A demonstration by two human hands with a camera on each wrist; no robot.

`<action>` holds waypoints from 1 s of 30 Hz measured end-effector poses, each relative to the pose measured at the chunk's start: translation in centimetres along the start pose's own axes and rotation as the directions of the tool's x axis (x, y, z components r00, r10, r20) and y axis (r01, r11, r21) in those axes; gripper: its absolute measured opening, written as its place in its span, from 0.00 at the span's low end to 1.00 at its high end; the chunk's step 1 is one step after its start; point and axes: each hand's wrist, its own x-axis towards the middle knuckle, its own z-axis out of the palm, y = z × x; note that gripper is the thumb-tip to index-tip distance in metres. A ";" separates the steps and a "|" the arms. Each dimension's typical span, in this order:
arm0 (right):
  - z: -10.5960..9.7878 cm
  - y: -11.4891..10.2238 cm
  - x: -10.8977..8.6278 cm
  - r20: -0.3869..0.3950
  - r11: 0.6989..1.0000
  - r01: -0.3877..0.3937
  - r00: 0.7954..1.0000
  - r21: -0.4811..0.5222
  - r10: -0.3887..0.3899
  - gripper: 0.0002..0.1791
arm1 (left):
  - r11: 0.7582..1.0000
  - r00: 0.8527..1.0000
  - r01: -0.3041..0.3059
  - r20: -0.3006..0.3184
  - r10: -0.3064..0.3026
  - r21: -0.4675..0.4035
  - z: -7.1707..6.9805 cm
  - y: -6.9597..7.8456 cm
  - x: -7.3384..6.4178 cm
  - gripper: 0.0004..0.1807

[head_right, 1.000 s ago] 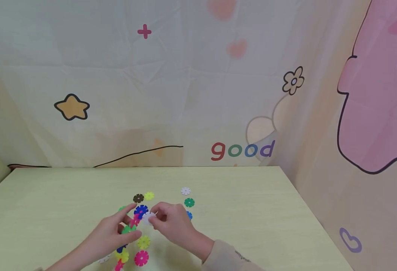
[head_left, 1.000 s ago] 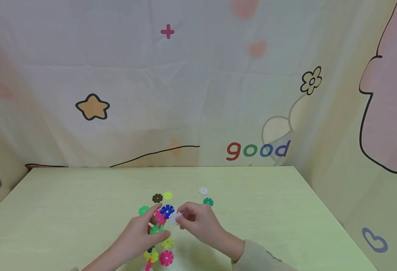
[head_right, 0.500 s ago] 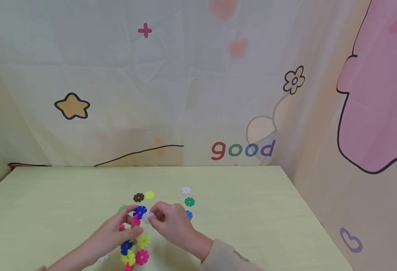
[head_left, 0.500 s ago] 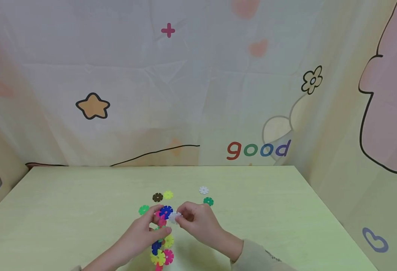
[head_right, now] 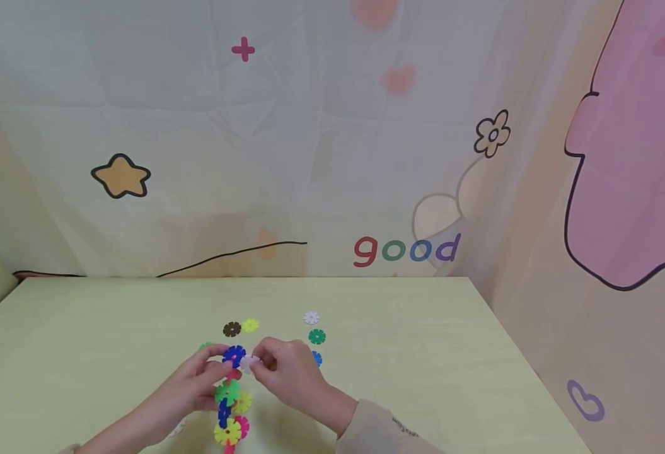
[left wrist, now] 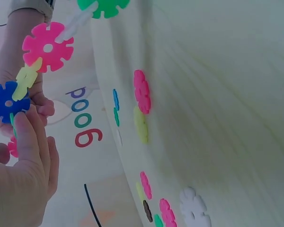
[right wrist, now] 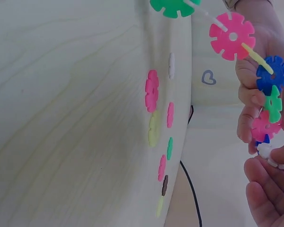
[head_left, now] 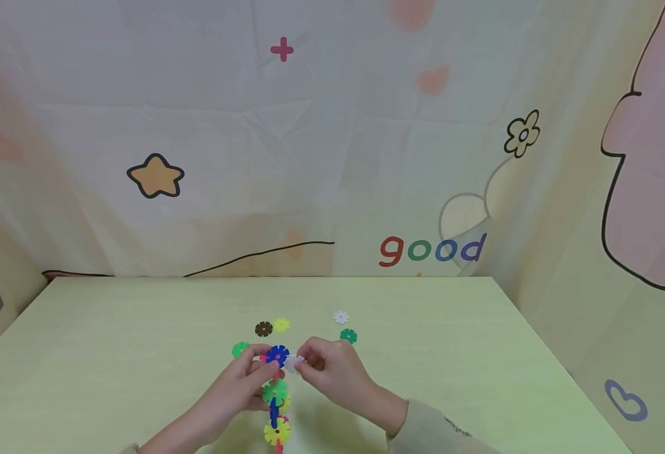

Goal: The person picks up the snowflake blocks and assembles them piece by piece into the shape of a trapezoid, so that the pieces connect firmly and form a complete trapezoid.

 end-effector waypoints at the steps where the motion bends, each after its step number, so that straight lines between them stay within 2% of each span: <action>1: 0.0 0.0 0.0 0.000 1.000 0.001 1.000 0.001 -0.001 0.03 | 1.000 1.000 -0.002 0.005 0.002 -0.009 0.0 0.0 0.0 0.30; 7: 0.1 0.1 0.0 -0.001 1.000 0.015 1.000 0.004 -0.015 0.03 | 0.999 0.998 -0.041 0.036 0.042 -0.024 -0.1 -0.2 0.1 0.32; 16: 0.3 0.1 -0.1 -0.002 0.998 0.050 0.999 -0.028 -0.050 0.03 | 0.998 0.999 -0.046 -0.004 0.047 0.042 0.0 -0.3 0.2 0.34; 24: 0.5 0.0 -0.1 -0.026 0.982 0.136 0.990 -0.131 -0.141 0.04 | 0.998 0.998 -0.046 -0.039 0.048 0.048 0.2 -0.3 0.3 0.31; 30: 0.9 -0.1 -0.2 -0.056 0.945 0.207 0.972 -0.252 -0.228 0.05 | 0.998 0.996 -0.050 -0.069 0.052 0.035 0.2 -0.5 0.5 0.30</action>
